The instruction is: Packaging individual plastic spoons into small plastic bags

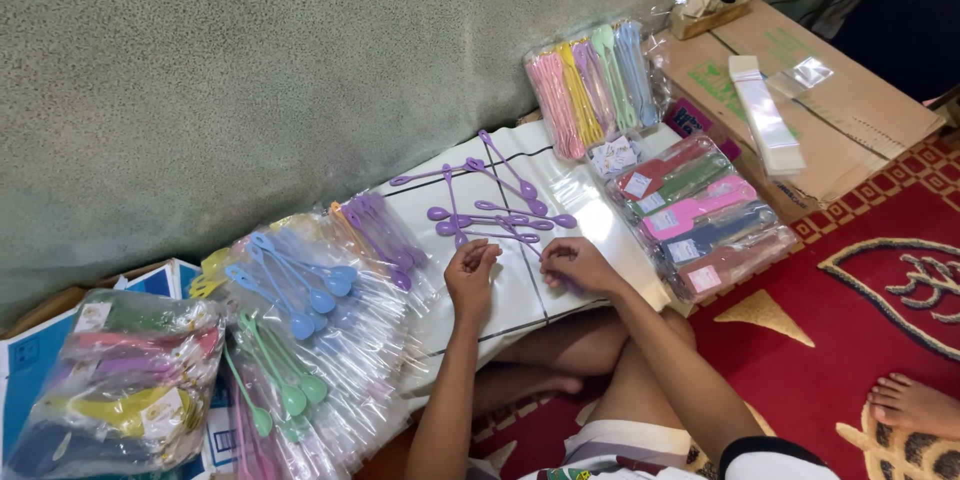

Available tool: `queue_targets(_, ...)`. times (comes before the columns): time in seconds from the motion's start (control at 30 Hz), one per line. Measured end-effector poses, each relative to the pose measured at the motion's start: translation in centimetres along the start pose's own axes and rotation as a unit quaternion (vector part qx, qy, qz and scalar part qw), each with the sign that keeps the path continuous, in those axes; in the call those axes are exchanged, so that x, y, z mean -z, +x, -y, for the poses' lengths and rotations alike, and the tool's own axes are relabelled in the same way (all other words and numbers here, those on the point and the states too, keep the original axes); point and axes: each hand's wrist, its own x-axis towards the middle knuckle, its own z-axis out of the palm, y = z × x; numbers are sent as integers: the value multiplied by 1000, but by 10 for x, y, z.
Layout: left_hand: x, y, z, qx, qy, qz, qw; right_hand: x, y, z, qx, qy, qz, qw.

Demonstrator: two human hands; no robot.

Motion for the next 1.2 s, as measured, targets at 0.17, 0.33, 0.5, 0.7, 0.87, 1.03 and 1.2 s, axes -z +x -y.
queue_targets(0.17,-1,-1,-15,3,19,-20,1000,-1,-20,-11,-36,-18,-8,999)
queue_targets(0.33,-4,-1,-14,5,33,-32,999,6,-20,-24,-49,-14,-25,998)
queue_targets(0.5,-2,-2,-12,-10,30,-33,999,-1,-22,-12,-20,-70,-13,997)
queue_targets(0.7,-3,-2,-9,-12,29,-26,999,1,-27,-11,-5,-69,-4,998)
queue_targets(0.87,-6,-3,-11,-2,23,-21,1000,0,-30,-6,21,-83,-2,996)
queue_targets(1.03,-6,-4,-9,10,8,-22,1000,4,-27,-14,47,-84,1,995)
queue_targets(1.2,-6,-5,-13,16,-8,-9,1000,5,-26,-17,62,-79,2,995)
